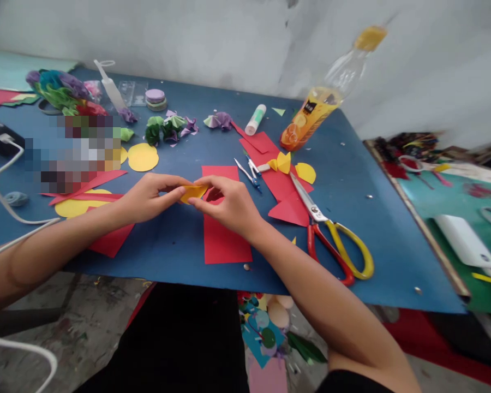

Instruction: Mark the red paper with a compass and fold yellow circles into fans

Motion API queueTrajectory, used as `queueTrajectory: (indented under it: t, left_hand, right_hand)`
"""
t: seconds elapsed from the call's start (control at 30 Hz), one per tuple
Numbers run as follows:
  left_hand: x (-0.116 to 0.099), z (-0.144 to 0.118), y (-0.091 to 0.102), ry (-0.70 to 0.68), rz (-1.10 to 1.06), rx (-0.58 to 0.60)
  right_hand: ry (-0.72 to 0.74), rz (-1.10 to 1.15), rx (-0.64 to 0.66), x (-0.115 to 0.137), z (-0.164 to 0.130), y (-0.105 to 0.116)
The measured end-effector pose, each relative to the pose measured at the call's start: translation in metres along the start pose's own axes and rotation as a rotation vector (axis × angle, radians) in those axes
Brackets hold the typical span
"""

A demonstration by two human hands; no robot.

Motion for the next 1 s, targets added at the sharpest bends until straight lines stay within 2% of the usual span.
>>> queueTrajectory:
  t: [0.17, 0.3, 0.4, 0.53, 0.63, 1.0]
  left_hand:
    - [0.0006, 0.0005, -0.0023, -0.017, 0.035, -0.038]
    - [0.0061, 0.0021, -0.0051, 0.041, -0.217, -0.166]
    - [0.0081, 0.0024, -0.0051, -0.005, -0.283, -0.259]
    - [0.006, 0.0008, -0.0048, -0.125, -0.147, -0.2]
    - [0.0057, -0.0001, -0.0051, -0.182, -0.111, -0.163]
    - [0.0044, -0.0004, -0.0048, -0.249, -0.064, -0.22]
  right_hand:
    - [0.001, -0.115, -0.005, -0.003, -0.001, -0.0031]
    - [-0.068, -0.017, 0.06, -0.0043, -0.0003, -0.0042]
    - [-0.134, 0.077, 0.021, -0.0039, 0.0005, -0.0042]
    - [-0.16, 0.129, -0.084, -0.0033, 0.0009, -0.0033]
    - [-0.125, 0.073, -0.089, -0.0013, 0.0, -0.0035]
    - [0.061, -0.234, -0.101, 0.0032, -0.0024, -0.002]
Point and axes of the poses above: each hand's wrist, its own z-axis towards the middle knuckle, its own y-axis out of the back of the hand, x = y × z, the point moved 1 cm from there along z, towards the middle knuckle, and after that the axes turned 8 degrees about -z, right-handed, at the moved point
